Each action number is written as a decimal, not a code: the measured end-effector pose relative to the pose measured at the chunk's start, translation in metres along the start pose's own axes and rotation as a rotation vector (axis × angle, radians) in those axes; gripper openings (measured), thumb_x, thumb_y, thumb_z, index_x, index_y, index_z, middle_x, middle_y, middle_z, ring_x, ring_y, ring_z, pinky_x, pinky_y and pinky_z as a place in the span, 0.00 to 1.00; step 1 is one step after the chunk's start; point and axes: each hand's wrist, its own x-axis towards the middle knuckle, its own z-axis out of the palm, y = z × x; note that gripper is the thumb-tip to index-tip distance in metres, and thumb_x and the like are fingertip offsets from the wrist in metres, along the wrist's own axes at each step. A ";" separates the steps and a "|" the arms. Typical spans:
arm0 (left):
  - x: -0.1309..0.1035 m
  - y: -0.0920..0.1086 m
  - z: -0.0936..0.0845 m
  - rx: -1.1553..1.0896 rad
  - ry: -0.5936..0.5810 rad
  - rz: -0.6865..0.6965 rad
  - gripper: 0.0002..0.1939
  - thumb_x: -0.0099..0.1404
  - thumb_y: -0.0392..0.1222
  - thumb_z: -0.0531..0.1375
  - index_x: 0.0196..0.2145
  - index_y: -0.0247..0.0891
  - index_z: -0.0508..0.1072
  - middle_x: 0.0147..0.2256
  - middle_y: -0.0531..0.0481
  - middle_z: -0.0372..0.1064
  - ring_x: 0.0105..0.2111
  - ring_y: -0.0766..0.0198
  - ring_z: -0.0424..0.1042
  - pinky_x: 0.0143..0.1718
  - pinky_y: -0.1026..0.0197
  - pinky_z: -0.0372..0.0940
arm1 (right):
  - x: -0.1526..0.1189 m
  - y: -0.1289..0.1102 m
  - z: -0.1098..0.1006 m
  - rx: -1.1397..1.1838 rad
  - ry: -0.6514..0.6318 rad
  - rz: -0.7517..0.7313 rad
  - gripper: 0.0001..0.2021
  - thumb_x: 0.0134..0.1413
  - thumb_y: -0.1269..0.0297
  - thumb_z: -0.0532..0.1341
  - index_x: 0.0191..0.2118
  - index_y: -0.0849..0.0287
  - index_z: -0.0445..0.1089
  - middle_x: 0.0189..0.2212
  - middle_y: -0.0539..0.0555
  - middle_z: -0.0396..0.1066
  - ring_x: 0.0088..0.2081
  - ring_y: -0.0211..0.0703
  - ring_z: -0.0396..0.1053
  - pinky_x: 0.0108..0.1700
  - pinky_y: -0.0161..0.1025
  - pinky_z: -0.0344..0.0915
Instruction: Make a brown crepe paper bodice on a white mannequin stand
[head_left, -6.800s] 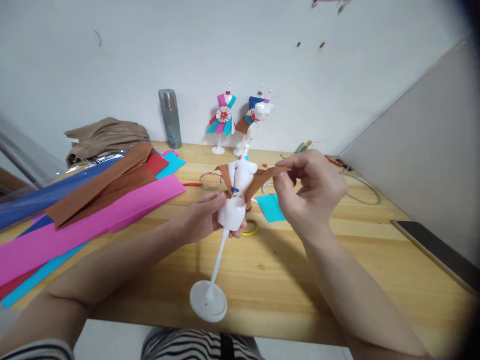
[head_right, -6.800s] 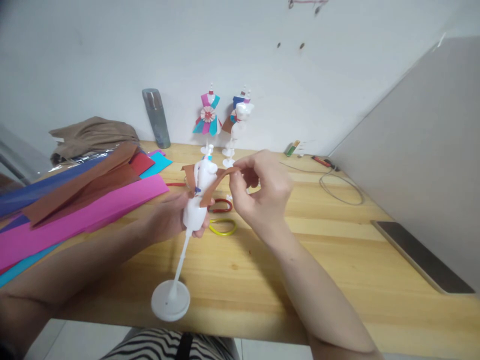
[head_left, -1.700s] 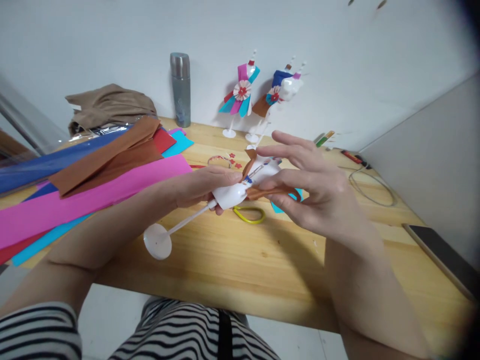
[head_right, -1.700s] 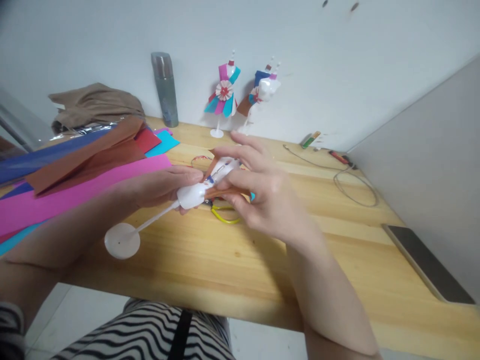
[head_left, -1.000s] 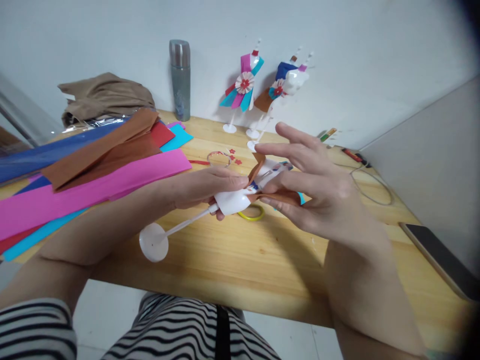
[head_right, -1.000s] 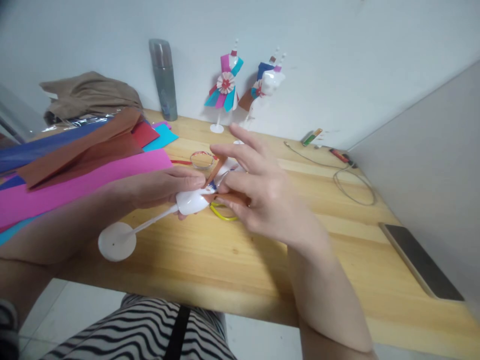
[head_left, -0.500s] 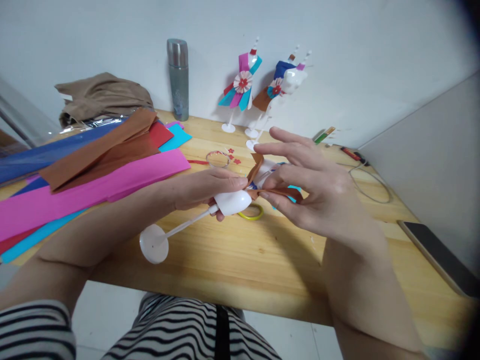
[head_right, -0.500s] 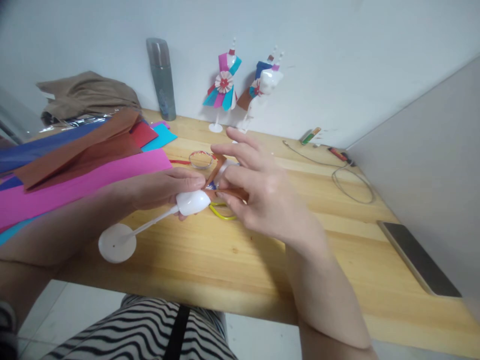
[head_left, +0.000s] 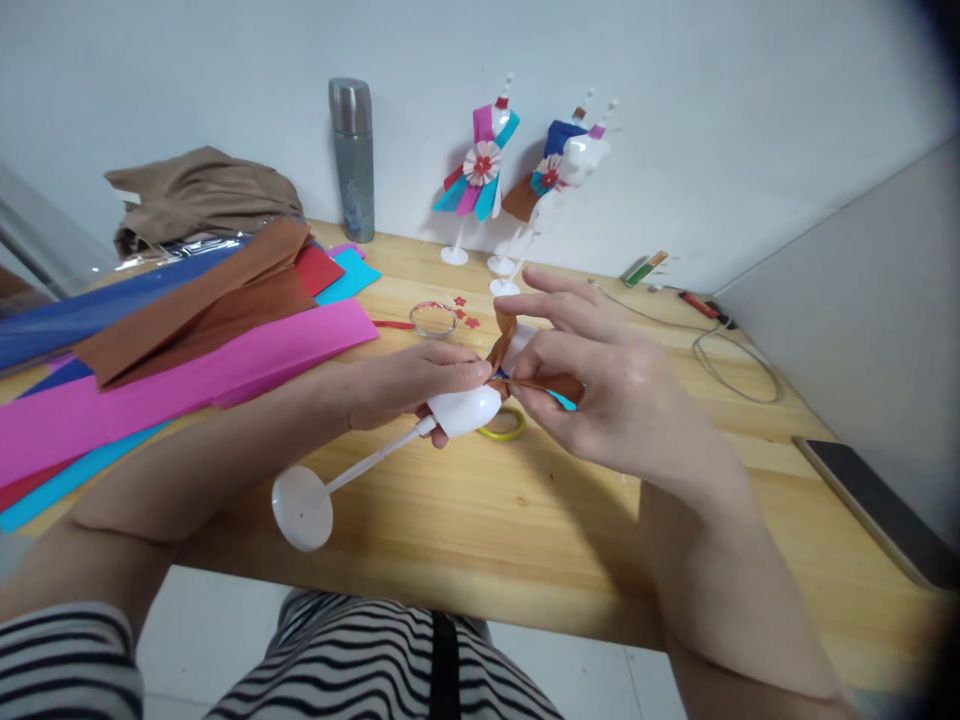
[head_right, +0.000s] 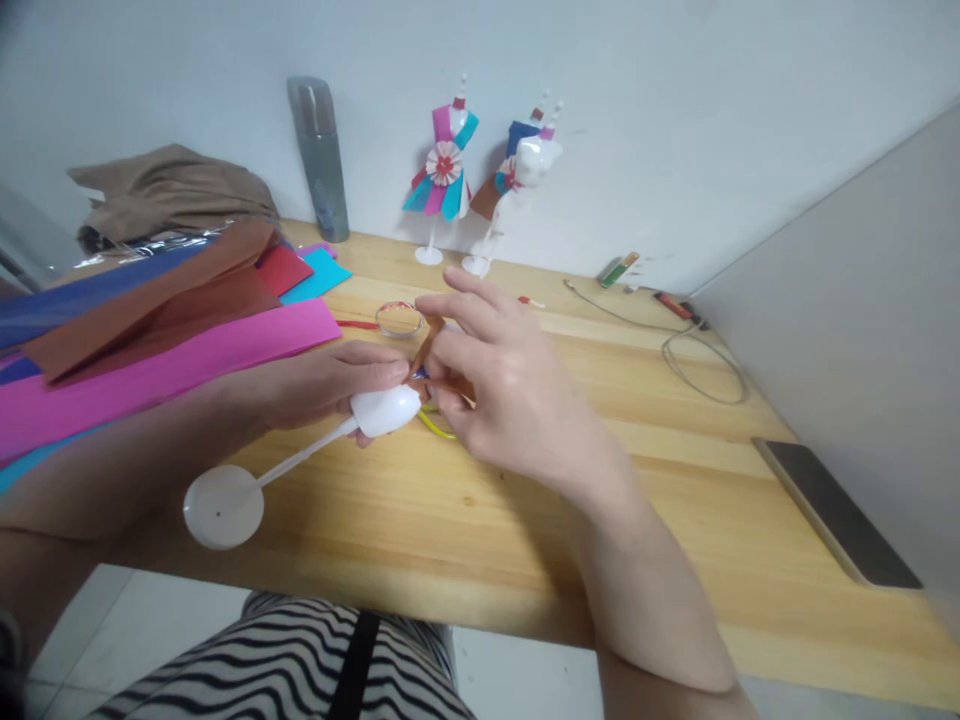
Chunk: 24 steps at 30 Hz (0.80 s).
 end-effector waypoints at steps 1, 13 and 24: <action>0.000 -0.001 0.000 -0.013 0.000 -0.005 0.15 0.70 0.51 0.58 0.34 0.34 0.70 0.27 0.54 0.68 0.23 0.70 0.68 0.22 0.69 0.57 | 0.000 0.000 0.000 -0.004 0.002 0.012 0.07 0.53 0.71 0.64 0.32 0.52 0.67 0.53 0.57 0.75 0.65 0.65 0.65 0.63 0.66 0.67; 0.007 0.002 0.001 -0.312 -0.099 -0.089 0.17 0.70 0.52 0.54 0.39 0.33 0.71 0.24 0.51 0.70 0.19 0.68 0.66 0.21 0.67 0.57 | -0.001 0.005 -0.027 0.051 0.062 0.055 0.15 0.58 0.60 0.69 0.50 0.47 0.73 0.59 0.55 0.73 0.66 0.61 0.64 0.64 0.64 0.66; 0.016 -0.008 -0.006 -0.394 -0.211 -0.061 0.22 0.56 0.56 0.65 0.38 0.33 0.75 0.22 0.50 0.70 0.16 0.68 0.64 0.15 0.66 0.56 | 0.000 0.011 -0.013 0.115 0.242 0.120 0.15 0.58 0.63 0.67 0.51 0.49 0.74 0.53 0.56 0.78 0.58 0.55 0.74 0.60 0.59 0.71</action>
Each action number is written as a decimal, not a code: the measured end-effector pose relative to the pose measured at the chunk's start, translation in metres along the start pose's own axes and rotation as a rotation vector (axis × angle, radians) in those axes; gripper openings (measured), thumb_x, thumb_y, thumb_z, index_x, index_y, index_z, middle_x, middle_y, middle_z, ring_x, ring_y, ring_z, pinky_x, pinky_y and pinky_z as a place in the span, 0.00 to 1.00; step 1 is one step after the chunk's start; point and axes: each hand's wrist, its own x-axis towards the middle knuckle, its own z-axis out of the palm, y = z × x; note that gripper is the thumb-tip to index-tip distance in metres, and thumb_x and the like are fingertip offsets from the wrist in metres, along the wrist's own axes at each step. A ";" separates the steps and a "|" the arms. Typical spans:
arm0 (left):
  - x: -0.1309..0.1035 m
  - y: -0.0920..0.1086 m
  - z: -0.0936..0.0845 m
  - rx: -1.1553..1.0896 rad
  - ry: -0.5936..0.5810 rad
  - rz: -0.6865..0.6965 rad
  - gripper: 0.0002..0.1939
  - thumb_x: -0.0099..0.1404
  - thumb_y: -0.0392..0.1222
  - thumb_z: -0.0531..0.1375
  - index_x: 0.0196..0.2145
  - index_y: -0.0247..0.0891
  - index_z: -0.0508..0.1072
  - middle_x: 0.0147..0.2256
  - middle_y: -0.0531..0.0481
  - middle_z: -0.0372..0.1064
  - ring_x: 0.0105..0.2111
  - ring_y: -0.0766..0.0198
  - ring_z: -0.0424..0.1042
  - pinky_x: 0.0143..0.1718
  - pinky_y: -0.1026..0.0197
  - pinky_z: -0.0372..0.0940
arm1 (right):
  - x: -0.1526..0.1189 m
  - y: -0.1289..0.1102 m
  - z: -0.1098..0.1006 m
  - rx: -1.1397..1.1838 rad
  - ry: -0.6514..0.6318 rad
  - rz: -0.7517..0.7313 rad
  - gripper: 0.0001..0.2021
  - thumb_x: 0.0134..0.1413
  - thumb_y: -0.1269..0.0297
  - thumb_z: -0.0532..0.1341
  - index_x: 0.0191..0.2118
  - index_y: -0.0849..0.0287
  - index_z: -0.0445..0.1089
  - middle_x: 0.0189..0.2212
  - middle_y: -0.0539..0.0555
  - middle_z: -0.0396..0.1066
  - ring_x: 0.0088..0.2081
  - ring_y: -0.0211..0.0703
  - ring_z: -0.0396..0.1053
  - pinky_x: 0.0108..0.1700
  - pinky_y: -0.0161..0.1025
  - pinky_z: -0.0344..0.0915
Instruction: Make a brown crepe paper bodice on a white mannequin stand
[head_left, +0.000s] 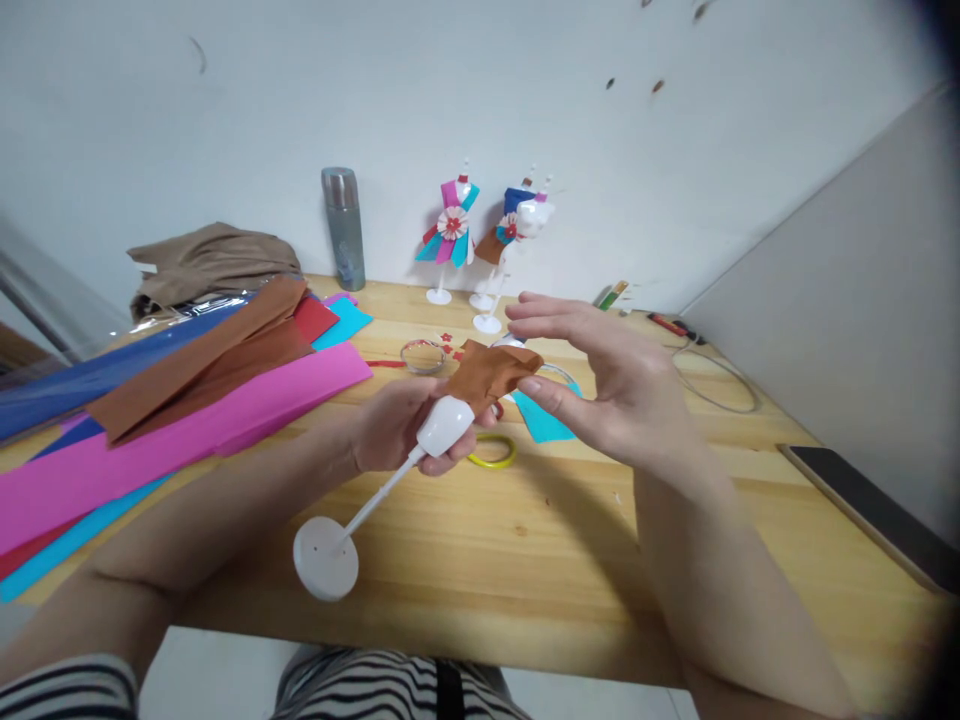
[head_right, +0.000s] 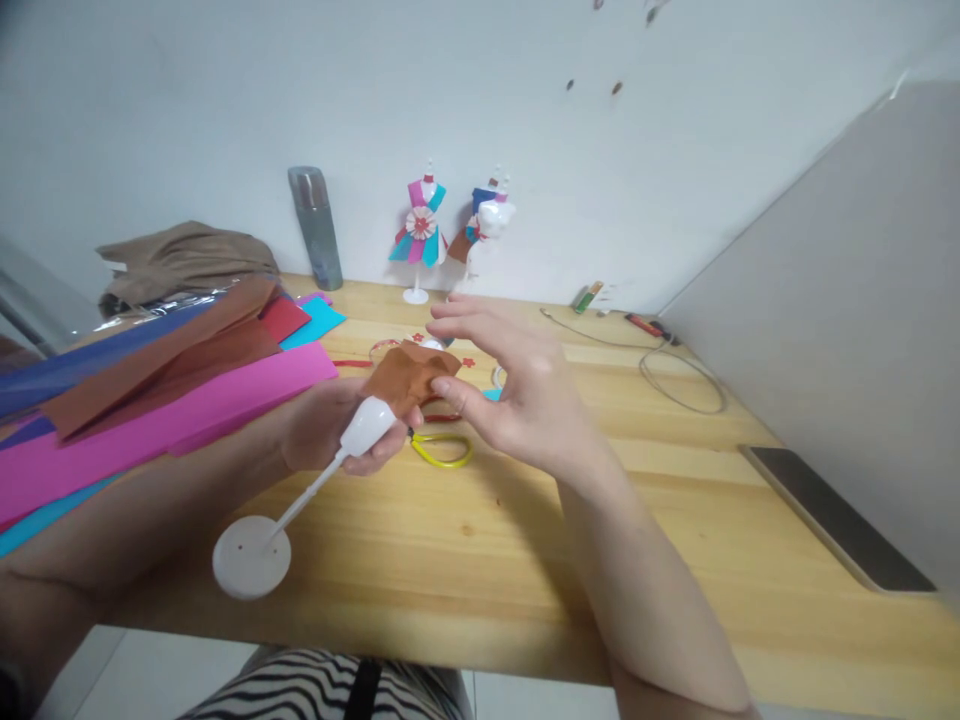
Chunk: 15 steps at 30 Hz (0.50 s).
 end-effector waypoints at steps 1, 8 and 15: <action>0.000 0.000 0.001 -0.005 0.005 -0.002 0.22 0.57 0.56 0.65 0.37 0.33 0.75 0.21 0.50 0.70 0.16 0.68 0.63 0.15 0.66 0.55 | 0.000 0.000 0.000 -0.001 0.017 0.005 0.13 0.58 0.63 0.67 0.49 0.49 0.74 0.52 0.55 0.78 0.57 0.55 0.75 0.59 0.59 0.71; 0.002 -0.001 0.004 -0.046 -0.023 0.047 0.21 0.55 0.56 0.66 0.37 0.34 0.76 0.20 0.52 0.69 0.13 0.69 0.60 0.13 0.66 0.52 | 0.001 -0.003 0.006 -0.059 0.083 0.007 0.10 0.56 0.64 0.67 0.45 0.51 0.74 0.49 0.56 0.80 0.54 0.55 0.77 0.54 0.55 0.74; 0.003 -0.003 0.000 -0.028 -0.048 0.062 0.20 0.57 0.55 0.66 0.36 0.33 0.77 0.22 0.51 0.70 0.15 0.68 0.62 0.14 0.66 0.56 | 0.001 -0.005 0.006 -0.023 0.135 0.042 0.03 0.56 0.67 0.66 0.34 0.53 0.71 0.46 0.57 0.80 0.51 0.55 0.78 0.50 0.54 0.75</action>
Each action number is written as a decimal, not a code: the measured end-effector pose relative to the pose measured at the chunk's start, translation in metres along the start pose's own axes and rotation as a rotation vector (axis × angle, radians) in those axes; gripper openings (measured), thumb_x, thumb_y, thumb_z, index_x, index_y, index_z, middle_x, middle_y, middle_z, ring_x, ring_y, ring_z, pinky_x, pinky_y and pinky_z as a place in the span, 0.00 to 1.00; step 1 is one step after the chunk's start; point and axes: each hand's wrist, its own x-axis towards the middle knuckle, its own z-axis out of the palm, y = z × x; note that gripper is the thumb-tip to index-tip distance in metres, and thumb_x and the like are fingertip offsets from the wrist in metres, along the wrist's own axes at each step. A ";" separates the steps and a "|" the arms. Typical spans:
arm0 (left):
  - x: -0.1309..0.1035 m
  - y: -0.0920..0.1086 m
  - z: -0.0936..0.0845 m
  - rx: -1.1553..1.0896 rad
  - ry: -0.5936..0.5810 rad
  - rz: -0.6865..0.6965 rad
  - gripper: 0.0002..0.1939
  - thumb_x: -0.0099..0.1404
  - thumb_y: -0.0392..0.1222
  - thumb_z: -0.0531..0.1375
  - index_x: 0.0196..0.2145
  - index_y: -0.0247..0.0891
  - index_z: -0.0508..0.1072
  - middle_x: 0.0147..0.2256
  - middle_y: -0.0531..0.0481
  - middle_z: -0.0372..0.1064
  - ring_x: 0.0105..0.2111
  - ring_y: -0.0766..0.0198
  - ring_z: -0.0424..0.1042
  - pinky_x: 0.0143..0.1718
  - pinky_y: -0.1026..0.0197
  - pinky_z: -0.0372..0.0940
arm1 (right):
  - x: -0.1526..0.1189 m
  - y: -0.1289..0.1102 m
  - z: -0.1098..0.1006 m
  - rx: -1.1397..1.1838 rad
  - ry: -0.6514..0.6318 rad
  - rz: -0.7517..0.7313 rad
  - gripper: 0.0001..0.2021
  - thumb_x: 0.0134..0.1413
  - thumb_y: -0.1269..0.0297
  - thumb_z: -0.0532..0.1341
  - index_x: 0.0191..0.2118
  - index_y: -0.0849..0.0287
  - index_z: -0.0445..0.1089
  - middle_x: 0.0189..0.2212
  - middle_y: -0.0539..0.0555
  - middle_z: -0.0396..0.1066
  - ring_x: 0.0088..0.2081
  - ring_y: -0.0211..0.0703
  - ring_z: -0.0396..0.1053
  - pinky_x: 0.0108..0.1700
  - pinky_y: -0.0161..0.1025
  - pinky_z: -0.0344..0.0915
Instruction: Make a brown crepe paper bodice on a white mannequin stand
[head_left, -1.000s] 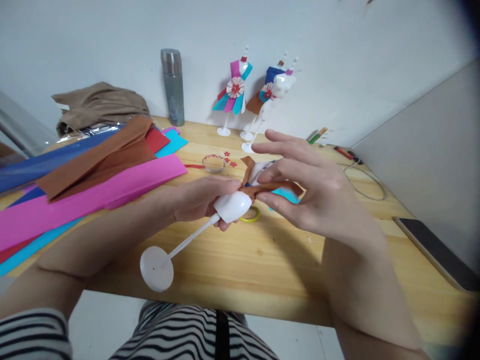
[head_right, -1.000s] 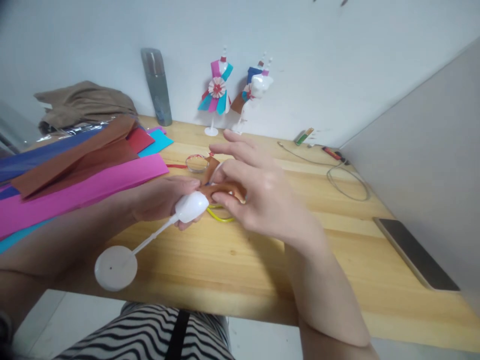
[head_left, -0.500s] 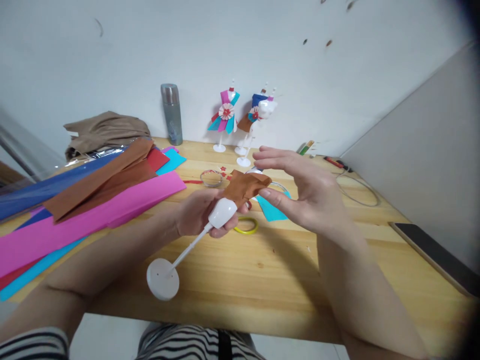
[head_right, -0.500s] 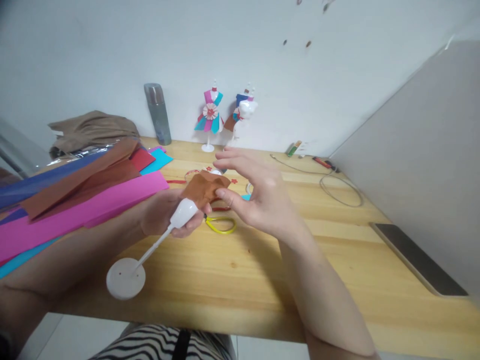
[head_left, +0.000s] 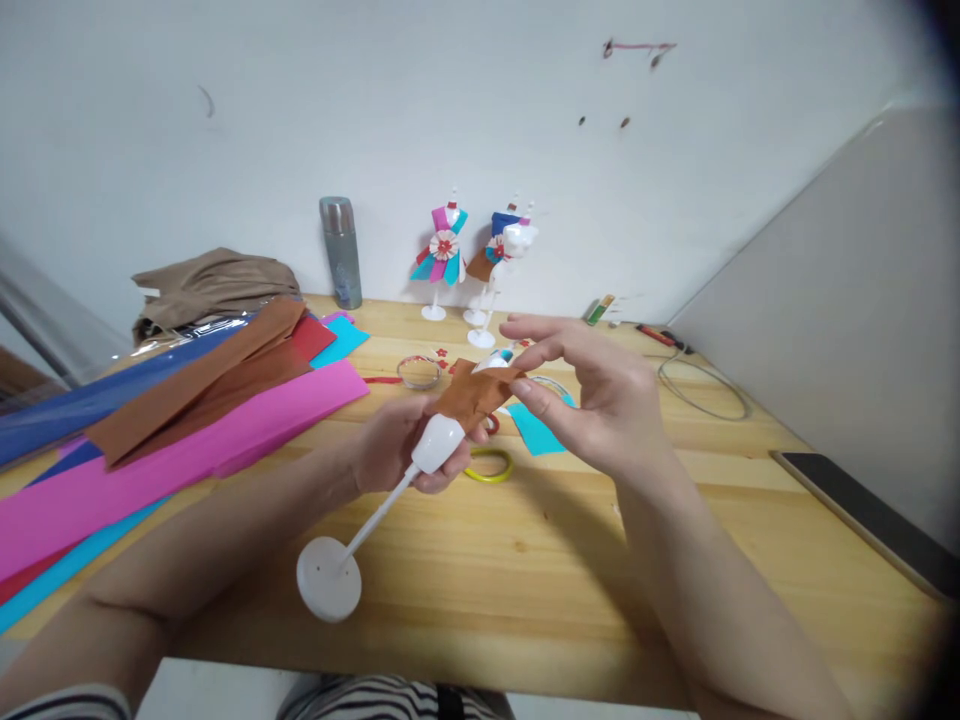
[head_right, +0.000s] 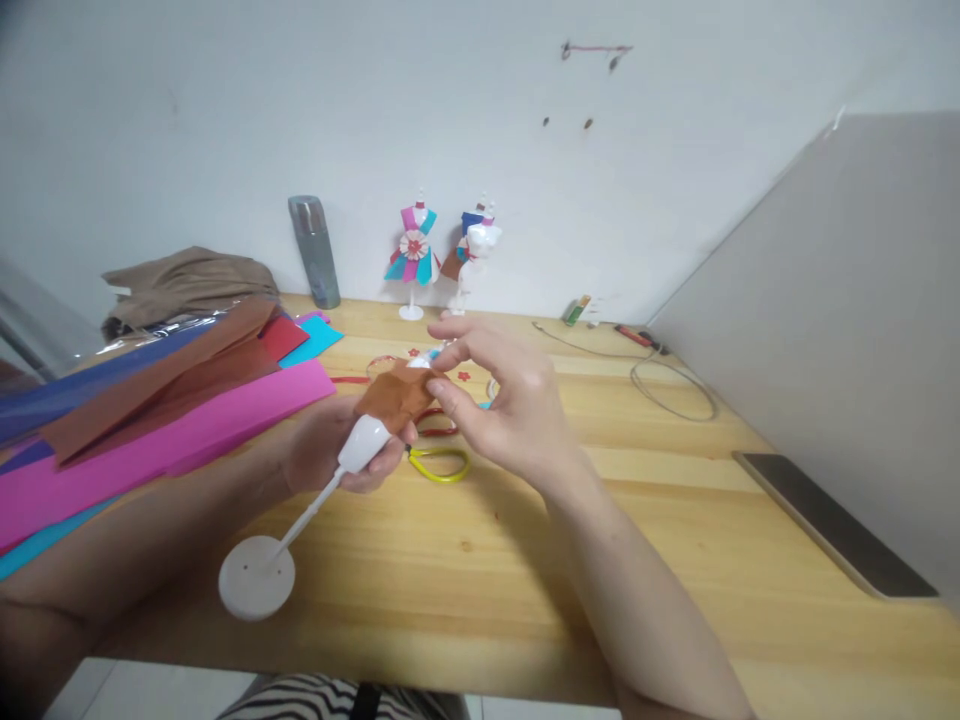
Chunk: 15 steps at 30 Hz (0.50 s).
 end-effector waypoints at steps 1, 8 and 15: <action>0.000 0.000 0.000 0.003 0.003 0.001 0.20 0.56 0.55 0.66 0.36 0.33 0.77 0.22 0.51 0.70 0.15 0.68 0.62 0.14 0.66 0.55 | 0.000 0.000 0.000 0.007 0.001 0.008 0.03 0.56 0.68 0.65 0.34 0.53 0.71 0.46 0.58 0.80 0.51 0.55 0.78 0.51 0.54 0.75; 0.004 -0.001 0.003 0.067 0.053 0.045 0.18 0.60 0.54 0.63 0.37 0.34 0.76 0.21 0.51 0.70 0.14 0.67 0.65 0.13 0.65 0.57 | 0.001 -0.008 0.001 -0.063 0.037 -0.062 0.04 0.55 0.70 0.65 0.35 0.53 0.71 0.45 0.57 0.80 0.50 0.56 0.78 0.49 0.54 0.76; 0.003 -0.013 0.000 0.164 0.222 0.151 0.17 0.69 0.50 0.58 0.41 0.33 0.78 0.23 0.49 0.71 0.18 0.66 0.68 0.17 0.66 0.64 | 0.000 -0.013 0.000 -0.055 0.102 -0.092 0.06 0.54 0.74 0.63 0.33 0.54 0.72 0.44 0.58 0.80 0.49 0.55 0.79 0.49 0.52 0.76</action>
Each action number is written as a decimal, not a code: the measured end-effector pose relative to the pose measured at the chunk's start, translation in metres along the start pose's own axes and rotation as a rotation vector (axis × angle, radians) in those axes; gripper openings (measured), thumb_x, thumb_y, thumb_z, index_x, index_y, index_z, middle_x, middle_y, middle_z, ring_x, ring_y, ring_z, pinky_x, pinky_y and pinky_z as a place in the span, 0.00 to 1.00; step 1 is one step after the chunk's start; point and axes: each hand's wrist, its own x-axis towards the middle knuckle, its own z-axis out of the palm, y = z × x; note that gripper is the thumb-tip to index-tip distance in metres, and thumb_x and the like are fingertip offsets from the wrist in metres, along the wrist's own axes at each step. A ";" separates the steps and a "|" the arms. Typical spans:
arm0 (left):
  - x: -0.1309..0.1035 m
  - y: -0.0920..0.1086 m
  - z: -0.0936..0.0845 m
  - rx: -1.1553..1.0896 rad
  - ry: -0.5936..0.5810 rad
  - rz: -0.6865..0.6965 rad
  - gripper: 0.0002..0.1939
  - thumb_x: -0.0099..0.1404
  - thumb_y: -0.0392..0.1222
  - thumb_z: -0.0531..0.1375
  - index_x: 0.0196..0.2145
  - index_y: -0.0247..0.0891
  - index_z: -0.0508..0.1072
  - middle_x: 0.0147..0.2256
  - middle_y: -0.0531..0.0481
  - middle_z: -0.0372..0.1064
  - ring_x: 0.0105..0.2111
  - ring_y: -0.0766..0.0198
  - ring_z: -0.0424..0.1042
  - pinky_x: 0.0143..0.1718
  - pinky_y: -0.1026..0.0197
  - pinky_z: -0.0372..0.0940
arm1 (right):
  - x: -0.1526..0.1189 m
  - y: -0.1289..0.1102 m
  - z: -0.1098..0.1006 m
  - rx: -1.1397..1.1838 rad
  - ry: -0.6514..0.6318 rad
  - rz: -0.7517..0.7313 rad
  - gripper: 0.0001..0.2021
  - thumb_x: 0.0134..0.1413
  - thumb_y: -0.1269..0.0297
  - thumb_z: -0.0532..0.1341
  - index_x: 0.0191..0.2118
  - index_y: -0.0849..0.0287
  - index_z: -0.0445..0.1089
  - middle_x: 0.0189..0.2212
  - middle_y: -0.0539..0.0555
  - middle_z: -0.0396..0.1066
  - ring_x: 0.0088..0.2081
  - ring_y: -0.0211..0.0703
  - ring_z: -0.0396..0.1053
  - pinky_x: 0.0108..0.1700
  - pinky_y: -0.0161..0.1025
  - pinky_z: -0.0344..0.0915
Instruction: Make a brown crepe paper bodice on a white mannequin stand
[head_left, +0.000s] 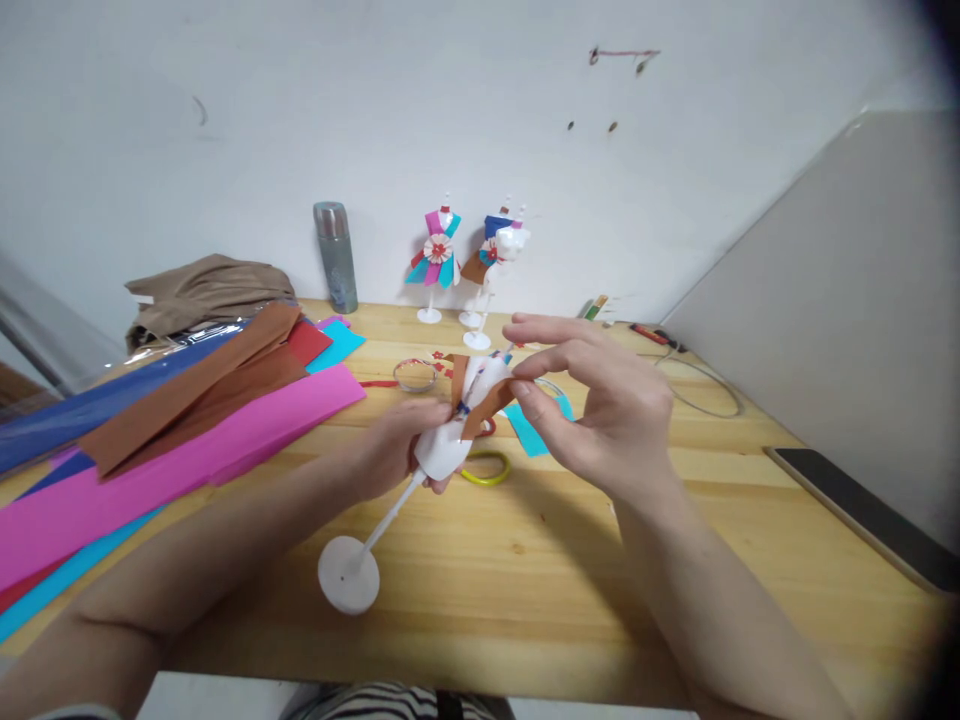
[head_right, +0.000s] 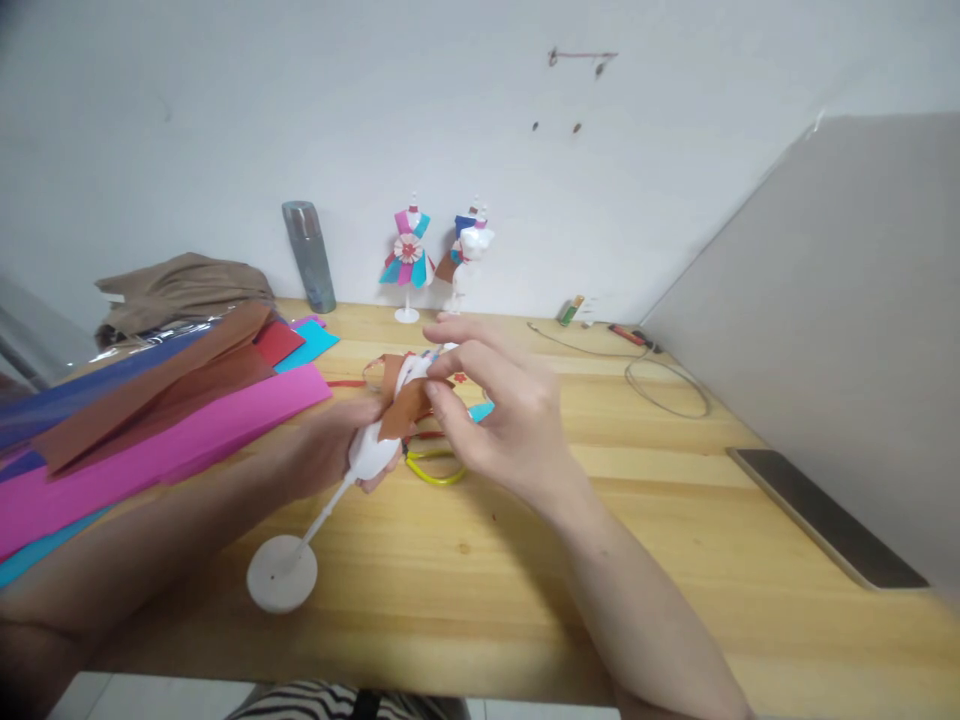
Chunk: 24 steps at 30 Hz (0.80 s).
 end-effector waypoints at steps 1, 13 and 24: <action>-0.002 -0.001 0.000 0.012 0.011 0.012 0.17 0.69 0.50 0.58 0.41 0.32 0.78 0.23 0.49 0.71 0.19 0.66 0.69 0.18 0.65 0.65 | 0.000 0.000 0.000 0.002 0.006 0.001 0.06 0.54 0.75 0.63 0.33 0.54 0.72 0.44 0.57 0.80 0.49 0.55 0.79 0.49 0.52 0.76; -0.003 0.001 0.004 0.040 0.042 -0.017 0.24 0.69 0.59 0.56 0.41 0.33 0.76 0.23 0.48 0.71 0.20 0.64 0.69 0.17 0.65 0.64 | 0.000 0.004 0.003 -0.156 -0.036 -0.208 0.10 0.56 0.78 0.62 0.36 0.53 0.70 0.44 0.58 0.79 0.50 0.55 0.78 0.47 0.54 0.78; -0.011 0.005 0.010 0.162 0.047 -0.116 0.28 0.67 0.67 0.57 0.40 0.36 0.70 0.24 0.51 0.71 0.17 0.68 0.66 0.19 0.66 0.59 | -0.004 0.004 0.014 -0.125 0.016 -0.137 0.10 0.55 0.78 0.62 0.33 0.53 0.71 0.41 0.56 0.80 0.47 0.54 0.79 0.46 0.54 0.78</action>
